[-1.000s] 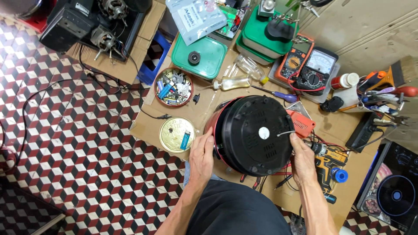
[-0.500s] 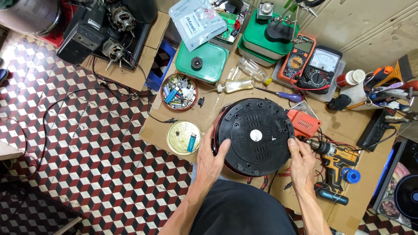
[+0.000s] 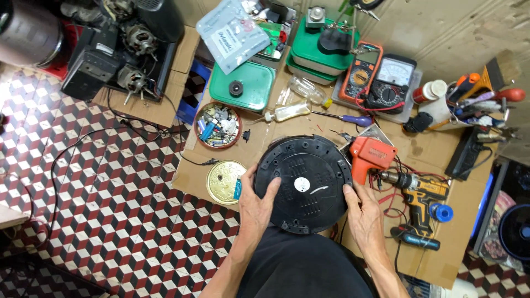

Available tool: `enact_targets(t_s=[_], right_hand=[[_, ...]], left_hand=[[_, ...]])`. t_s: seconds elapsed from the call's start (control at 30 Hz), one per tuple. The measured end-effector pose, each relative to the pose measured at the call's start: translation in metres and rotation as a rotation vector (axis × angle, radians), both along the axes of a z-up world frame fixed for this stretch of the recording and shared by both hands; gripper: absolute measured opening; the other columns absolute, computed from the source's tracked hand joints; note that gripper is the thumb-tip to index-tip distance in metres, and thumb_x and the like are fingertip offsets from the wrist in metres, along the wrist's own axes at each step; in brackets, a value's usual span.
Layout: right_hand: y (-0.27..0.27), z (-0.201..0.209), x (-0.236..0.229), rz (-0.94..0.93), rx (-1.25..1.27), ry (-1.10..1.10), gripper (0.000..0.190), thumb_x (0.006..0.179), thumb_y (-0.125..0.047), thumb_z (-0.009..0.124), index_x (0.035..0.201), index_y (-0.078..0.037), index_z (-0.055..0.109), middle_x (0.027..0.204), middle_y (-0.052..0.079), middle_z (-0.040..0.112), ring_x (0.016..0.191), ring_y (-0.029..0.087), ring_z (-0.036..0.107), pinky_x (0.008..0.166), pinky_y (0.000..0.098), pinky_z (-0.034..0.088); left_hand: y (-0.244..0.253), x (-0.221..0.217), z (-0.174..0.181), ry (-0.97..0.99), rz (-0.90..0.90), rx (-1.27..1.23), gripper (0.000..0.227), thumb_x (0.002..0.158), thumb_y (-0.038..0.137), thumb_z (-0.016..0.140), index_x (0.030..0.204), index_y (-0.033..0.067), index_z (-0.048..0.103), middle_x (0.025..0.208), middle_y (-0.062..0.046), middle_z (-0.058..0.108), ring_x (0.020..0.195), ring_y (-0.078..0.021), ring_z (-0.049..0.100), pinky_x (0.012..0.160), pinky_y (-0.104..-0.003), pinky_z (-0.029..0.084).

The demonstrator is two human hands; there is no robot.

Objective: Disassembling and inspecting the components of an electric multi-cooker.

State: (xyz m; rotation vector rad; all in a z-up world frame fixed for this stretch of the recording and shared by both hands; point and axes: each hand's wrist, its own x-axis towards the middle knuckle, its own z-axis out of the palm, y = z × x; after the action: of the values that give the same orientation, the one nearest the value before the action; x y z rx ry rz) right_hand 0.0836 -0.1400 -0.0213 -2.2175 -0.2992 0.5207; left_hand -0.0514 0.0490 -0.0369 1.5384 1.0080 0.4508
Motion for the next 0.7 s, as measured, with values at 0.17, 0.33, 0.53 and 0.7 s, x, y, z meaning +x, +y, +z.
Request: enact_targets(t_s=[0.17,0.33,0.53,0.7], right_hand=[[0.003,0.007,0.000,-0.046,-0.001,0.059,0.046,0.099,-0.032,0.058,0.132,0.000,0.065,0.121,0.014,0.068,0.106,0.025,0.067,0.093,0.0338,0.050],[0.004,0.005,-0.004,-0.039,0.016,0.049,0.047,0.099,-0.033,0.060,0.132,0.000,0.065,0.122,0.014,0.070,0.108,0.024,0.068,0.094,0.0334,0.050],[0.002,0.004,-0.013,0.012,0.013,-0.040,0.046,0.099,-0.030,0.061,0.129,0.003,0.065,0.122,0.018,0.069,0.107,0.027,0.068,0.093,0.0335,0.050],[0.011,0.022,-0.023,0.018,0.028,-0.016,0.042,0.093,-0.025,0.068,0.125,0.001,0.068,0.115,0.015,0.072,0.088,0.023,0.072,0.080,0.0324,0.055]], left_hand=[[0.014,0.002,-0.011,-0.080,-0.025,-0.023,0.065,0.092,0.027,0.075,0.138,-0.0056,0.044,0.136,-0.024,0.062,0.126,-0.0282,0.062,0.107,-0.036,0.049],[0.027,0.011,0.010,0.122,-0.107,0.090,0.065,0.091,0.031,0.075,0.143,0.0007,0.049,0.134,-0.024,0.061,0.122,-0.0276,0.061,0.101,-0.036,0.049],[0.032,0.003,0.004,0.145,-0.095,0.092,0.052,0.094,0.036,0.069,0.134,0.0040,0.060,0.116,-0.018,0.075,0.106,-0.0233,0.073,0.091,-0.033,0.056],[0.037,-0.010,0.002,0.201,-0.114,-0.008,0.050,0.096,0.038,0.063,0.134,0.0062,0.056,0.117,-0.016,0.073,0.106,-0.0225,0.072,0.091,-0.033,0.057]])
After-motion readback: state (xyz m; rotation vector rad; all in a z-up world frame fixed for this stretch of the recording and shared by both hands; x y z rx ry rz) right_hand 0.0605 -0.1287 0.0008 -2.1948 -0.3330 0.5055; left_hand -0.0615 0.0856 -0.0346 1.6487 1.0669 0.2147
